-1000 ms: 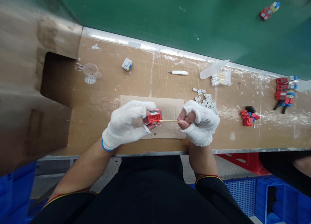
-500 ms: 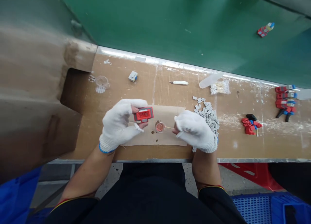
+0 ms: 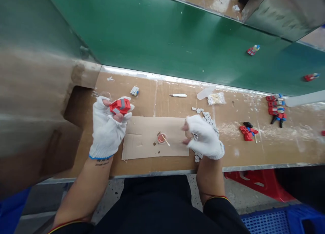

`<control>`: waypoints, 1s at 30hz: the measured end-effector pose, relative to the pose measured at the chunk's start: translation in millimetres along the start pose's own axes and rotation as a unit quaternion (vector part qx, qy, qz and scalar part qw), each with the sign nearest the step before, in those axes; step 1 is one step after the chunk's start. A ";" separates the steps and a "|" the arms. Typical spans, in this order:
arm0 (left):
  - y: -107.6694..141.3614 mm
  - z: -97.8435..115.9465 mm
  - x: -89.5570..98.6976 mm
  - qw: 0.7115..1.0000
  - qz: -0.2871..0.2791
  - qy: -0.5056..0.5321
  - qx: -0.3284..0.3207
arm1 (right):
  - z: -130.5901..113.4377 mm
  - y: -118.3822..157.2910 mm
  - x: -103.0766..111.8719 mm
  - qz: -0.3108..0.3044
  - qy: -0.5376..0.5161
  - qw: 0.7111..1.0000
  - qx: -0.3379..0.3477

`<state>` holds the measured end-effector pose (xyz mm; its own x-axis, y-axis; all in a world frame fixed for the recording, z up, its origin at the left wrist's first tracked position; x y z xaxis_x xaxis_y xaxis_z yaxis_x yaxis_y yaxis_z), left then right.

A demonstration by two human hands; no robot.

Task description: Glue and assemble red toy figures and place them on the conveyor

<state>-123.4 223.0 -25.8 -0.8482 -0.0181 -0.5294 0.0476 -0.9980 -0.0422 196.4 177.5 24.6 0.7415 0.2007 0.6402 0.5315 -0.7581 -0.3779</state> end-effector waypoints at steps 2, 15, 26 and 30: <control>-1.3 -1.5 2.4 1.000 0.001 0.003 -0.001 | 13.5 24.8 38.5 0.202 0.017 0.978 -0.056; -13.0 -19.9 6.9 0.996 0.036 0.081 -0.008 | 34.8 -134.9 -31.1 -0.245 0.218 0.945 -0.016; -19.0 -28.5 5.4 0.996 -0.008 0.092 -0.013 | 75.0 -238.4 -103.7 -0.328 0.204 0.922 0.023; -7.4 -27.7 -0.2 0.992 -0.027 0.122 0.007 | 59.8 -189.7 -47.2 -0.215 0.143 0.966 0.005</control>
<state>-109.0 232.0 -48.9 -0.6961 0.0491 -0.7162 -0.0038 -0.9979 -0.0646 85.0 348.9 26.1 0.3085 0.3141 0.8979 0.7699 -0.6368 -0.0418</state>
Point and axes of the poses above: each hand's wrist, its own y-axis away from the middle knuckle, its own x-axis out of the back of the hand, z = x × y, the point moved 5 cm from there along -y, towards the middle knuckle, and after that the axes turned 5 degrees about -z, right-handed, at the moved point
